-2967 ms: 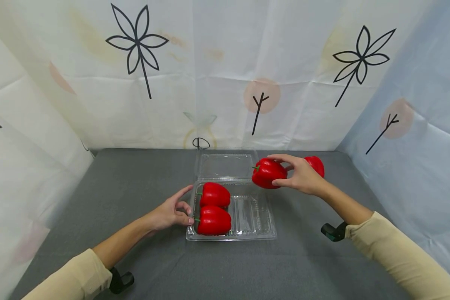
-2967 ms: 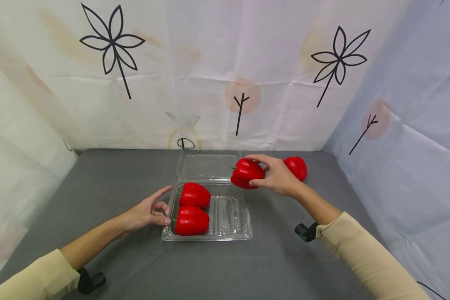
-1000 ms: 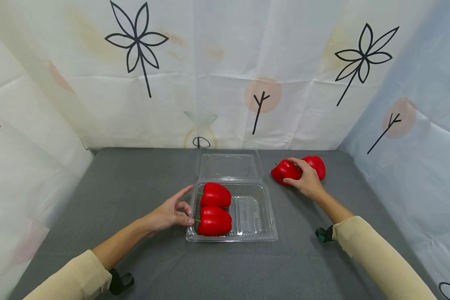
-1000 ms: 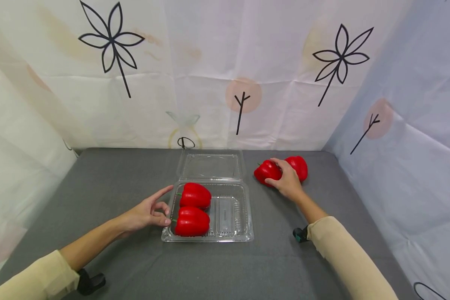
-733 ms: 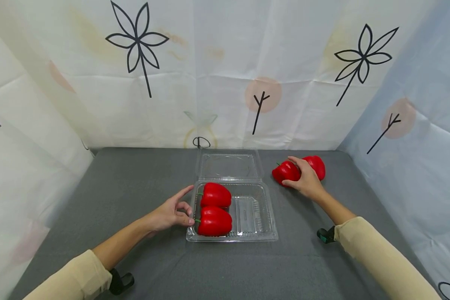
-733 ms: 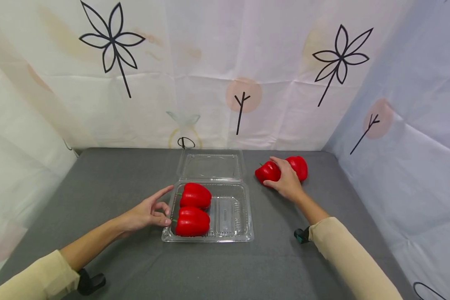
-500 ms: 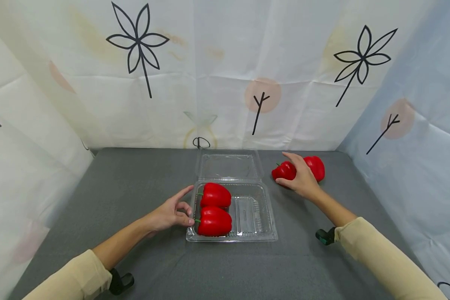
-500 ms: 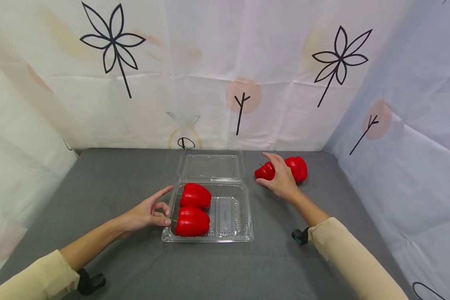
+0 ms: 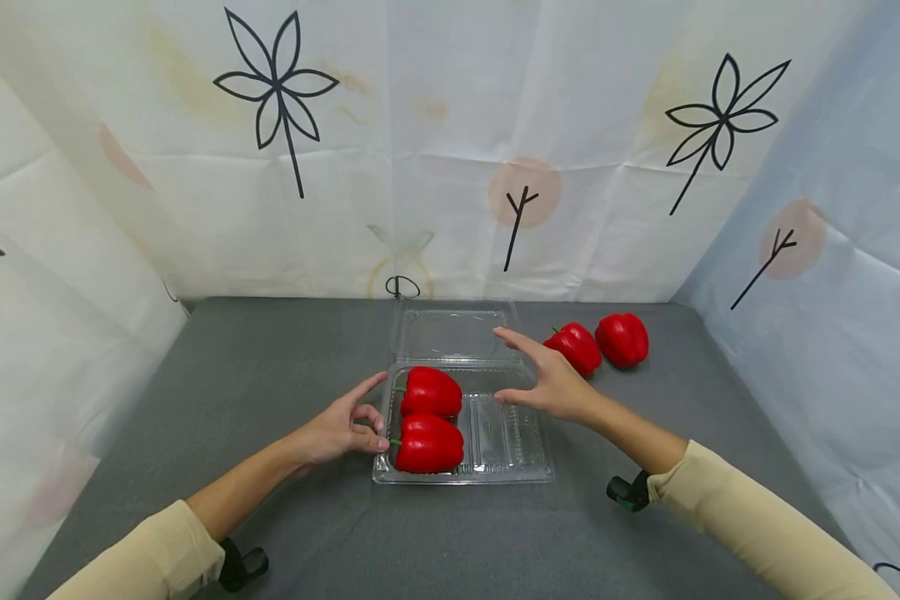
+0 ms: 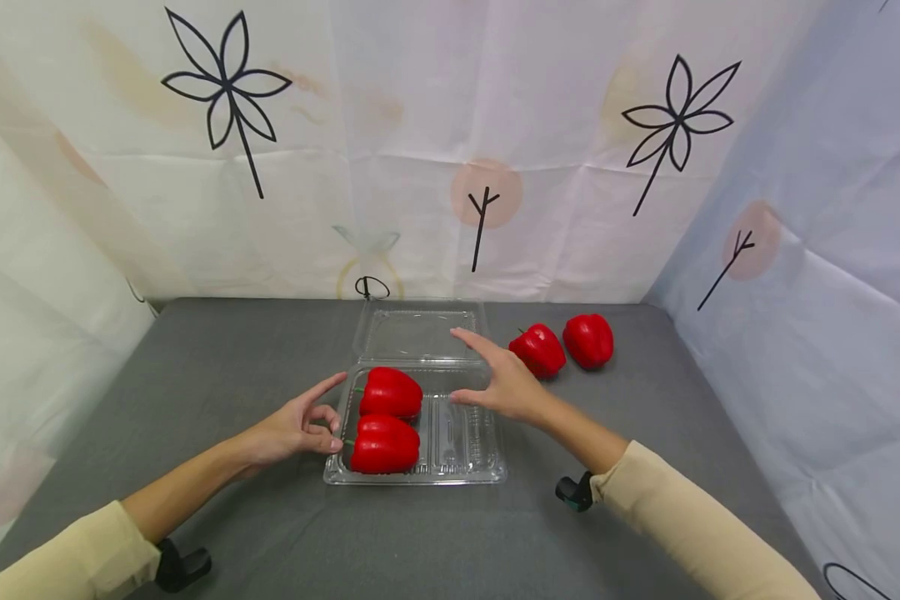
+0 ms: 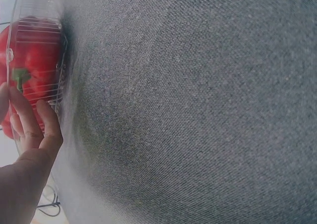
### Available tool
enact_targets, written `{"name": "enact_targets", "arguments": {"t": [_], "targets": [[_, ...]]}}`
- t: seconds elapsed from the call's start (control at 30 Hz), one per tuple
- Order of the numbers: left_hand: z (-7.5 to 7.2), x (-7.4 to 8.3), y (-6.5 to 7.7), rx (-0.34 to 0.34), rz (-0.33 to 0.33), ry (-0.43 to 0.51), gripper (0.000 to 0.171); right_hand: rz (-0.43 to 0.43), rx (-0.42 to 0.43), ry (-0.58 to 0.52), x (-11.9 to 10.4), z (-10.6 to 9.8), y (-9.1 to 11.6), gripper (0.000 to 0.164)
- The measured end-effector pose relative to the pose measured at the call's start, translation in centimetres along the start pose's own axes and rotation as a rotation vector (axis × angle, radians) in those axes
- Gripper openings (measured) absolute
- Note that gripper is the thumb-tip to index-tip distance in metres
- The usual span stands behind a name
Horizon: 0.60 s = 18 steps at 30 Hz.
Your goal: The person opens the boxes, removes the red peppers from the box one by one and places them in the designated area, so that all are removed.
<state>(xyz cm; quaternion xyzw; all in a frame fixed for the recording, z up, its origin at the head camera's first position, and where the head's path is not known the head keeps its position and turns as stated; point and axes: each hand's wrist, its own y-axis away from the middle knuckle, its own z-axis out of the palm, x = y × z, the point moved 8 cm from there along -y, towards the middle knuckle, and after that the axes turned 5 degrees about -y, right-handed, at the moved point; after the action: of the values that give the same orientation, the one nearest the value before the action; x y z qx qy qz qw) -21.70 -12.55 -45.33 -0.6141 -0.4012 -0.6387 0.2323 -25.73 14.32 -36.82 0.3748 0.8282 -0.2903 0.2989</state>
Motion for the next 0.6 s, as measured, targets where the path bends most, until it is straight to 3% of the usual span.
{"name": "enact_targets", "arguments": {"t": [0.33, 0.6], "targets": [[0.0, -0.1, -0.1, 0.003, -0.006, -0.014, 0.101, -0.021, -0.212, -0.054, -2.5, 4.4, -0.2, 0.091], [0.0, -0.2, 0.0, 0.007, -0.009, -0.02, 0.101, -0.005, -0.322, -0.14, -3.5, 6.4, 0.0, 0.086]]}}
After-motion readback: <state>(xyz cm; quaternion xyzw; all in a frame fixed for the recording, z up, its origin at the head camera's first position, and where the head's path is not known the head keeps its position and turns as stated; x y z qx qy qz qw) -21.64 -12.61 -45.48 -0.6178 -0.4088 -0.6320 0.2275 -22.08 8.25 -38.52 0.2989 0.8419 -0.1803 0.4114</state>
